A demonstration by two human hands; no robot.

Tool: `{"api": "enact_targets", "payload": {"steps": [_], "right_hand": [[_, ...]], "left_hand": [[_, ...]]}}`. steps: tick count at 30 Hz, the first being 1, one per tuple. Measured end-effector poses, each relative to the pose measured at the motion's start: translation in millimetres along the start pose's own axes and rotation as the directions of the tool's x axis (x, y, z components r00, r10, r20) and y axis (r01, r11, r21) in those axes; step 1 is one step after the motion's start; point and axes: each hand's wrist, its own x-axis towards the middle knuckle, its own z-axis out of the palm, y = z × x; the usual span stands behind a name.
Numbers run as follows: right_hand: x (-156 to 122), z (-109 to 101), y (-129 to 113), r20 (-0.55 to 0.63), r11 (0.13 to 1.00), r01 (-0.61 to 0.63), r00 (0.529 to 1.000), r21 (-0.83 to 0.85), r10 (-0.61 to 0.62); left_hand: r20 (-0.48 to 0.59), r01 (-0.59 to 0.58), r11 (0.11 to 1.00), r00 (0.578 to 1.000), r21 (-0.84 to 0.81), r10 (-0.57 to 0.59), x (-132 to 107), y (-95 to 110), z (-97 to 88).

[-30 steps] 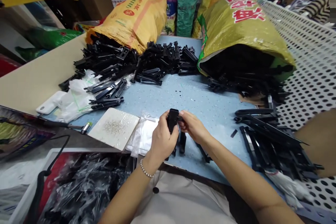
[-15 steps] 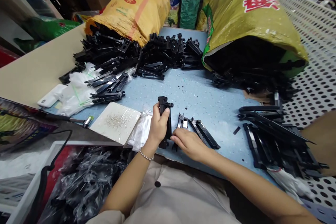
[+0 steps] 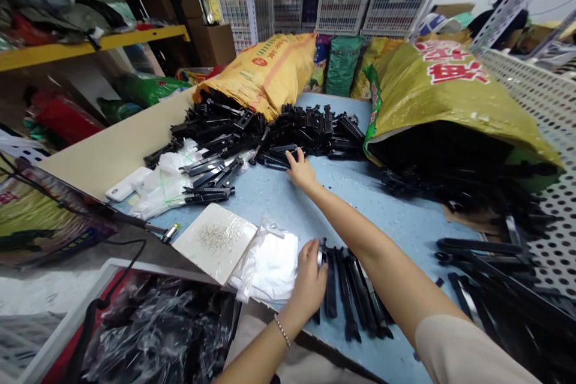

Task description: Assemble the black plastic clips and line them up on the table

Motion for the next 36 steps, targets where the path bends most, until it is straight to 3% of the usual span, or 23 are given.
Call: {"api": "enact_targets", "payload": {"steps": [4, 8, 12, 14, 18, 22, 27, 30, 32, 33, 34, 36], "right_hand": [[12.3, -4.7, 19.7, -0.034, 0.998, 0.069, 0.997, 0.001, -0.069], [-18.4, -16.4, 55.0, -0.091, 0.993, 0.111, 0.990, 0.031, -0.107], [-45.9, -24.5, 79.7, -0.065, 0.995, 0.089, 0.994, 0.048, -0.086], [-40.2, -23.1, 79.4, -0.044, 0.998, 0.057, 0.998, 0.037, -0.055], [2.0, -11.9, 54.0, 0.001, 0.999, 0.045, 0.999, -0.006, -0.045], [31.3, -2.2, 25.1, 0.069, 0.995, 0.097, 0.993, -0.035, -0.095], [2.6, -5.6, 31.2, 0.118, 0.990, 0.144, 0.983, 0.000, -0.143], [-41.9, -20.7, 53.1, 0.046, 0.968, 0.134, 0.988, 0.213, -0.147], [-79.9, -33.0, 64.0, -0.079, 0.879, 0.082, 0.996, 0.470, -0.051], [-100.9, -38.4, 66.0, -0.114, 0.792, 0.047, 0.993, 0.609, 0.028], [-122.9, -42.9, 65.4, -0.109, 0.643, 0.003, 0.986, 0.766, 0.125], [-167.0, -48.4, 57.7, 0.037, 0.265, -0.107, 0.966, 0.958, 0.255]], "left_hand": [[-0.012, 0.024, 0.996, 1.000, -0.088, -0.025, 7.5, 4.7, -23.4], [-0.076, 0.109, 0.943, 0.987, -0.315, -0.139, 30.4, 18.2, -47.3], [-0.078, 0.145, 0.912, 0.979, -0.384, -0.188, 52.1, 30.3, -45.3], [-0.047, 0.152, 0.921, 0.982, -0.358, -0.180, 54.5, 33.1, -36.0], [0.040, 0.168, 0.931, 0.986, -0.323, -0.164, 43.6, 32.8, -20.1], [0.029, 0.179, 0.932, 0.983, -0.314, -0.179, 34.3, 29.6, -25.1], [-0.051, 0.177, 0.920, 0.977, -0.350, -0.207, 43.3, 27.4, -46.3], [-0.048, 0.211, 0.881, 0.966, -0.424, -0.254, 55.4, 26.1, -49.8], [-0.004, 0.246, 0.824, 0.958, -0.510, -0.288, 63.6, 28.8, -45.2], [0.036, 0.258, 0.782, 0.956, -0.568, -0.290, 67.1, 32.1, -41.3], [0.088, 0.265, 0.730, 0.958, -0.630, -0.273, 69.9, 36.8, -36.6], [0.172, 0.251, 0.619, 0.968, -0.744, -0.185, 72.5, 49.6, -27.1]]}}
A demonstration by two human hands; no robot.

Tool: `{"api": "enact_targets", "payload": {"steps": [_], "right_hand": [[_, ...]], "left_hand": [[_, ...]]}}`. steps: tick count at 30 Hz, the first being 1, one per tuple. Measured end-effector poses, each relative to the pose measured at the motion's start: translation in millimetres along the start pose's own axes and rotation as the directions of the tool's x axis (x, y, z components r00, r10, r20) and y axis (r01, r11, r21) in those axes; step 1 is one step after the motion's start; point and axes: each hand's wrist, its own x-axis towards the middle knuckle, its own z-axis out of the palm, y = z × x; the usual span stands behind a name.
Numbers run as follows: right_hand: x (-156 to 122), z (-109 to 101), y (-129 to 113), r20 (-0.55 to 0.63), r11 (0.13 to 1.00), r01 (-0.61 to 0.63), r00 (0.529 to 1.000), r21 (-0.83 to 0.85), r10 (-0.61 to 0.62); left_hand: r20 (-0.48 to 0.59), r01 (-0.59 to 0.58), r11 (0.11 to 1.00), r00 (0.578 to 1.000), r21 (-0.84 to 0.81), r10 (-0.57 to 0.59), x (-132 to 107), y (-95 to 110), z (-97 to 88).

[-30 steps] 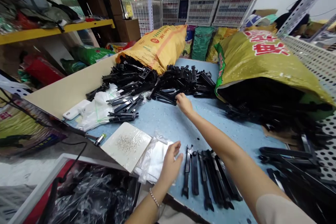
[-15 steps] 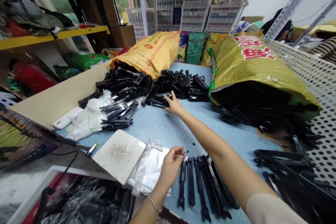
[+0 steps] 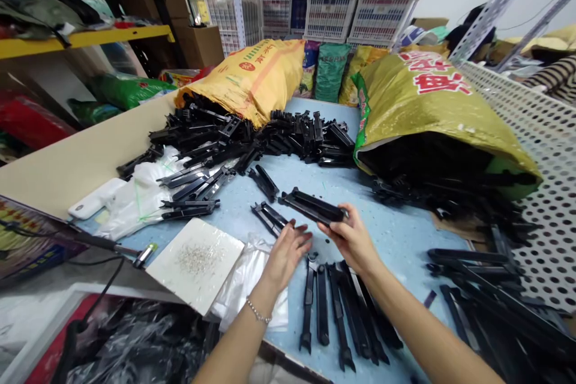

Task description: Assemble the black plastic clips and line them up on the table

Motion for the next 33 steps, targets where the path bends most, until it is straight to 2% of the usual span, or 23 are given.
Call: {"api": "enact_targets", "payload": {"steps": [1, 2, 3, 4, 6, 7, 9, 11, 13, 15, 16, 17, 20, 22, 24, 27, 29, 31, 33], "right_hand": [[-21.3, -0.1, -0.8, 0.019, 0.988, -0.103, 0.995, 0.116, 0.101], [-40.2, 0.5, -1.8, 0.070, 0.970, -0.193, 0.980, 0.151, 0.184], [-55.9, 0.9, -3.2, 0.128, 0.964, -0.243, 0.965, 0.108, 0.228], [-67.5, 0.8, -5.4, 0.168, 0.972, -0.236, 0.958, 0.006, 0.231], [-78.0, -1.5, -12.4, 0.193, 0.957, -0.058, 0.974, -0.285, 0.116], [-77.5, -3.3, -16.8, 0.195, 0.904, 0.072, 0.981, -0.421, 0.012], [-68.8, -6.7, -25.0, 0.231, 0.732, 0.303, 0.952, -0.610, -0.202], [-55.9, -7.9, -29.1, 0.345, 0.538, 0.483, 0.874, -0.690, -0.342], [-44.4, -5.8, -26.9, 0.487, 0.357, 0.629, 0.770, -0.691, -0.413], [-37.0, -1.3, -19.4, 0.574, 0.252, 0.710, 0.689, -0.658, -0.442], [-35.0, 1.1, -14.7, 0.582, 0.238, 0.720, 0.677, -0.652, -0.451], [-34.1, 3.3, -10.1, 0.566, 0.245, 0.711, 0.683, -0.659, -0.461], [-35.2, 5.1, -2.0, 0.499, 0.304, 0.665, 0.727, -0.682, -0.471], [-37.8, 2.0, -3.2, 0.539, 0.296, 0.690, 0.710, -0.661, -0.453], [-41.1, -2.7, -8.6, 0.630, 0.204, 0.738, 0.661, -0.643, -0.408], [-44.7, -8.1, -18.9, 0.724, -0.024, 0.775, 0.577, -0.631, -0.379], [-45.2, -10.0, -25.0, 0.757, -0.135, 0.778, 0.530, -0.613, -0.383], [-44.7, -11.1, -29.9, 0.785, -0.178, 0.790, 0.501, -0.587, -0.365], [-44.9, -11.5, -33.0, 0.807, -0.145, 0.816, 0.497, -0.560, -0.320]], "left_hand": [[0.043, -0.018, 0.998, 0.999, -0.057, 0.020, -1.3, 1.4, 8.1], [0.063, -0.034, 0.996, 0.997, -0.083, 0.039, -4.1, 3.1, 15.4], [0.062, -0.045, 0.996, 0.997, -0.076, 0.050, -8.2, 5.1, 21.5], [0.052, -0.047, 0.998, 0.997, -0.039, 0.049, -13.6, 7.3, 26.3], [0.032, -0.032, 0.995, 0.999, 0.092, 0.029, -26.6, 11.5, 31.8], [0.032, -0.019, 0.986, 0.999, 0.166, 0.014, -33.4, 13.5, 33.2], [0.041, 0.008, 0.959, 0.999, 0.284, -0.020, -46.3, 17.0, 34.9], [0.041, 0.054, 0.936, 0.997, 0.348, -0.073, -56.8, 19.5, 36.9], [0.029, 0.107, 0.919, 0.991, 0.379, -0.128, -63.9, 20.8, 39.0], [-0.006, 0.125, 0.908, 0.991, 0.399, -0.133, -67.5, 20.5, 39.9], [-0.029, 0.118, 0.904, 0.993, 0.411, -0.116, -68.4, 19.7, 39.5], [-0.047, 0.105, 0.899, 0.994, 0.426, -0.094, -68.8, 18.6, 38.4], [-0.059, 0.088, 0.874, 0.996, 0.478, -0.068, -70.0, 15.7, 32.6], [-0.054, 0.104, 0.863, 0.995, 0.494, -0.089, -71.7, 16.3, 28.5], [-0.059, 0.104, 0.860, 0.995, 0.499, -0.086, -73.4, 19.6, 25.8], [-0.046, 0.089, 0.840, 0.996, 0.535, -0.076, -75.3, 27.2, 25.7], [-0.019, 0.089, 0.813, 0.995, 0.576, -0.096, -76.8, 31.3, 27.7], [0.008, 0.087, 0.780, 0.993, 0.619, -0.117, -79.5, 33.6, 29.9], [0.033, 0.078, 0.744, 0.991, 0.664, -0.134, -83.4, 34.5, 31.5]]}}
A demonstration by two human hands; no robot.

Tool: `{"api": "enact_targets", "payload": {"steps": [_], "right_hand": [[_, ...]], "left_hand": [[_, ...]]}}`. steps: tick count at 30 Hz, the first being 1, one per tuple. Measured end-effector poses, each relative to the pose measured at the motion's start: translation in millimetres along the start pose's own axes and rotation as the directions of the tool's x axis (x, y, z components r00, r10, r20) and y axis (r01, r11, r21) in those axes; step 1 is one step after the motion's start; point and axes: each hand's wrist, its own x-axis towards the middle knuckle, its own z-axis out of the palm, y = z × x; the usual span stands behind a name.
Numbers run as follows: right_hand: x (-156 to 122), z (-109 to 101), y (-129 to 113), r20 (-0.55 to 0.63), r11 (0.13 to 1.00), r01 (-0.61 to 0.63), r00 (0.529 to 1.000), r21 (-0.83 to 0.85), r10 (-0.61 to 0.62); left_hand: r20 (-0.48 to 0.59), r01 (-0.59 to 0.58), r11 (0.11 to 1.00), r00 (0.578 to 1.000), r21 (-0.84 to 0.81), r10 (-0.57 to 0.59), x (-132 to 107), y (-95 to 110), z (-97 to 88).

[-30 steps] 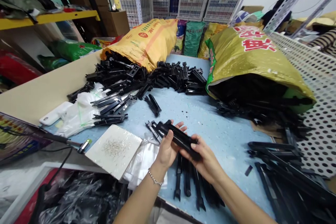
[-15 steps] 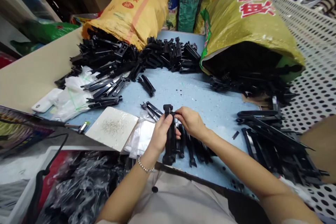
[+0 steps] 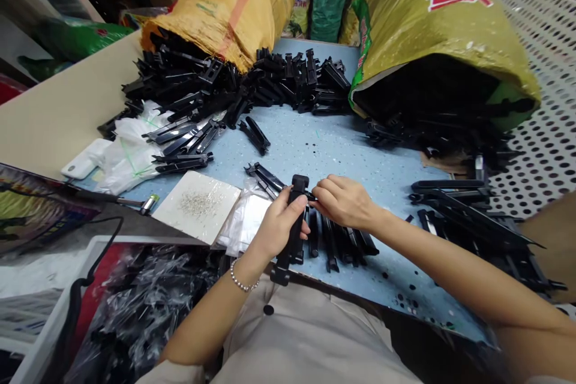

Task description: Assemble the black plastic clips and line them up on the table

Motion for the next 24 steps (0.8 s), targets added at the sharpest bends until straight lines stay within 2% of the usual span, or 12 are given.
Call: {"api": "enact_targets", "payload": {"steps": [2, 4, 7, 9, 10, 12, 13, 16, 18, 20, 22, 24], "right_hand": [[0.0, -1.1, -3.3, 0.049, 0.989, -0.047, 0.998, 0.143, 0.040], [0.0, -0.5, -11.9, 0.116, 0.895, -0.209, 0.977, 0.394, 0.177], [2.0, 0.6, -30.7, 0.326, 0.506, -0.502, 0.857, 0.701, 0.399], [5.3, -1.6, -39.3, 0.492, 0.296, -0.603, 0.787, 0.741, 0.372], [7.3, -4.0, -40.6, 0.545, 0.263, -0.630, 0.770, 0.731, 0.331], [11.1, -10.8, -37.1, 0.566, 0.343, -0.641, 0.768, 0.687, 0.301], [12.5, -14.5, -33.0, 0.525, 0.453, -0.613, 0.789, 0.647, 0.319], [14.7, -22.8, -19.0, 0.306, 0.829, -0.375, 0.916, 0.414, 0.261], [15.1, -23.9, -14.0, 0.257, 0.909, -0.241, 0.954, 0.340, 0.156], [15.7, -21.3, -15.8, 0.255, 0.846, -0.284, 0.949, 0.451, 0.183], [16.8, -16.3, -23.6, 0.303, 0.630, -0.432, 0.902, 0.646, 0.308], [18.3, -11.1, -32.9, 0.418, 0.351, -0.536, 0.834, 0.768, 0.361]], "left_hand": [[0.025, -0.009, 0.999, 1.000, 0.053, 0.008, -4.7, 0.3, 0.9], [0.035, -0.030, 0.995, 0.999, 0.090, 0.027, -9.4, 0.6, 0.8], [0.013, -0.092, 0.988, 0.996, 0.122, 0.092, -14.9, 1.8, -1.7], [0.007, -0.118, 0.985, 0.993, 0.129, 0.118, -16.5, 2.1, -5.0], [0.010, -0.112, 0.986, 0.994, 0.119, 0.112, -16.6, 2.0, -6.8], [0.021, -0.067, 0.995, 0.998, 0.071, 0.066, -15.6, 0.9, -9.9], [0.027, -0.038, 0.999, 0.999, 0.039, 0.037, -14.7, 0.2, -10.9], [0.045, 0.031, 0.999, 0.999, -0.032, -0.029, -12.0, -1.2, -10.6], [0.049, 0.055, 0.997, 0.997, -0.049, -0.053, -11.5, -1.5, -8.2], [0.038, 0.052, 0.997, 0.998, -0.048, -0.050, -12.4, -1.7, -5.3], [0.011, 0.012, 0.999, 1.000, -0.033, -0.011, -13.9, -2.3, -3.5], [-0.024, -0.046, 0.999, 0.999, -0.011, 0.046, -15.2, -3.1, -3.7]]}}
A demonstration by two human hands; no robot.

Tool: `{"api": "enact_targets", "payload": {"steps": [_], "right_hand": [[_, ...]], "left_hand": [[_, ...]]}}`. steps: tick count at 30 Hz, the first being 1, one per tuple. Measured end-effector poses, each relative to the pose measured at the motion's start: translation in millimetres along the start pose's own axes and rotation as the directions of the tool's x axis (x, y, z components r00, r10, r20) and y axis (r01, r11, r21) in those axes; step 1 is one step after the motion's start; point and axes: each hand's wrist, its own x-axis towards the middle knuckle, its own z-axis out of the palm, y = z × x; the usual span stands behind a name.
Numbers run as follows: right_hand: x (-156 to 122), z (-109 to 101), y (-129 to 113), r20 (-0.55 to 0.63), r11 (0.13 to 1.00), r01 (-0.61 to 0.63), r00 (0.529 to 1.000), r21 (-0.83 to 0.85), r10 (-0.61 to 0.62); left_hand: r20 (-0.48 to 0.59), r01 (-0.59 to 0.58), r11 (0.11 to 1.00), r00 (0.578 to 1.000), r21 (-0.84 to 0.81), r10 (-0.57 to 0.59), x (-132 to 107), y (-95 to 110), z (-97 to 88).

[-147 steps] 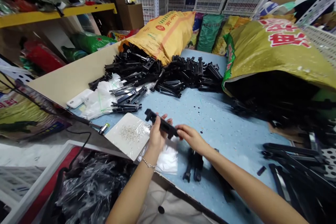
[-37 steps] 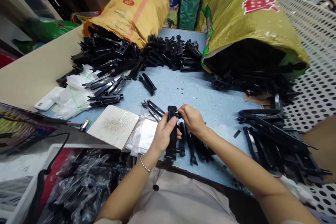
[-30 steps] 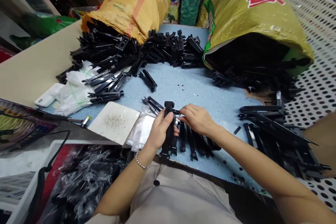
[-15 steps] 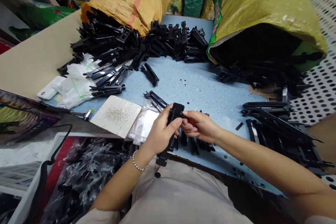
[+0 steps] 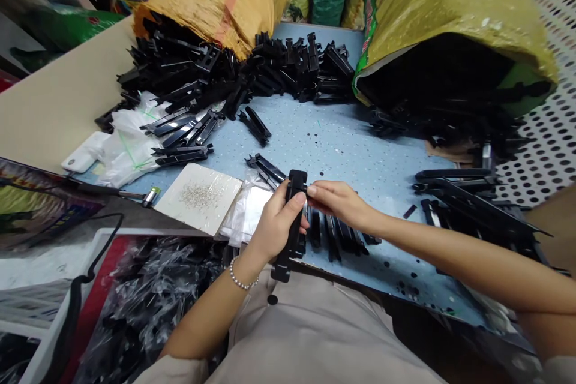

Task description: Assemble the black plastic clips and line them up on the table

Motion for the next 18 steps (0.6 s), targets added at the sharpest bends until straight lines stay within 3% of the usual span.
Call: {"api": "enact_targets", "payload": {"steps": [2, 4, 5, 7, 9, 11, 13, 16, 18], "right_hand": [[0.5, 6.3, -0.6, 0.122, 0.973, -0.138, 0.986, 0.183, 0.116], [1.5, 5.1, -1.5, 0.199, 0.954, -0.221, 0.963, 0.200, 0.182], [2.1, 2.1, -2.0, 0.174, 0.970, -0.207, 0.967, 0.126, 0.184], [3.7, -5.6, -2.2, 0.048, 0.978, -0.046, 0.997, -0.203, 0.056], [5.8, -11.7, -1.1, 0.039, 0.833, 0.147, 0.988, -0.534, -0.149], [8.4, -13.5, 1.0, 0.086, 0.705, 0.237, 0.966, -0.668, -0.243], [10.5, -11.0, 2.6, 0.054, 0.755, 0.179, 0.981, -0.631, -0.187], [7.2, -0.5, 1.7, 0.036, 0.897, -0.005, 0.999, -0.442, 0.024], [-1.0, 11.7, 0.2, 0.092, 0.891, 0.018, 0.995, -0.454, 0.027]], "left_hand": [[-0.028, -0.036, 0.999, 0.999, 0.017, 0.036, -0.4, -0.6, -2.4], [-0.036, -0.021, 1.000, 0.999, 0.007, 0.021, 0.2, -0.6, -5.8], [-0.034, 0.000, 1.000, 0.999, -0.009, 0.000, 0.8, -0.4, -7.3], [-0.024, 0.041, 0.998, 0.999, -0.047, -0.042, 2.0, 0.4, -8.9], [-0.020, 0.060, 0.995, 0.998, -0.075, -0.062, 3.2, 0.9, -8.1], [-0.022, 0.063, 0.994, 0.998, -0.093, -0.066, 4.8, 0.4, -6.2], [-0.036, 0.057, 0.992, 0.997, -0.114, -0.062, 7.5, -0.8, -5.5], [-0.097, 0.031, 0.989, 0.994, -0.143, -0.046, 12.4, -1.4, -10.1], [-0.158, 0.015, 0.989, 0.987, -0.150, -0.039, 14.9, 0.1, -15.0]]}}
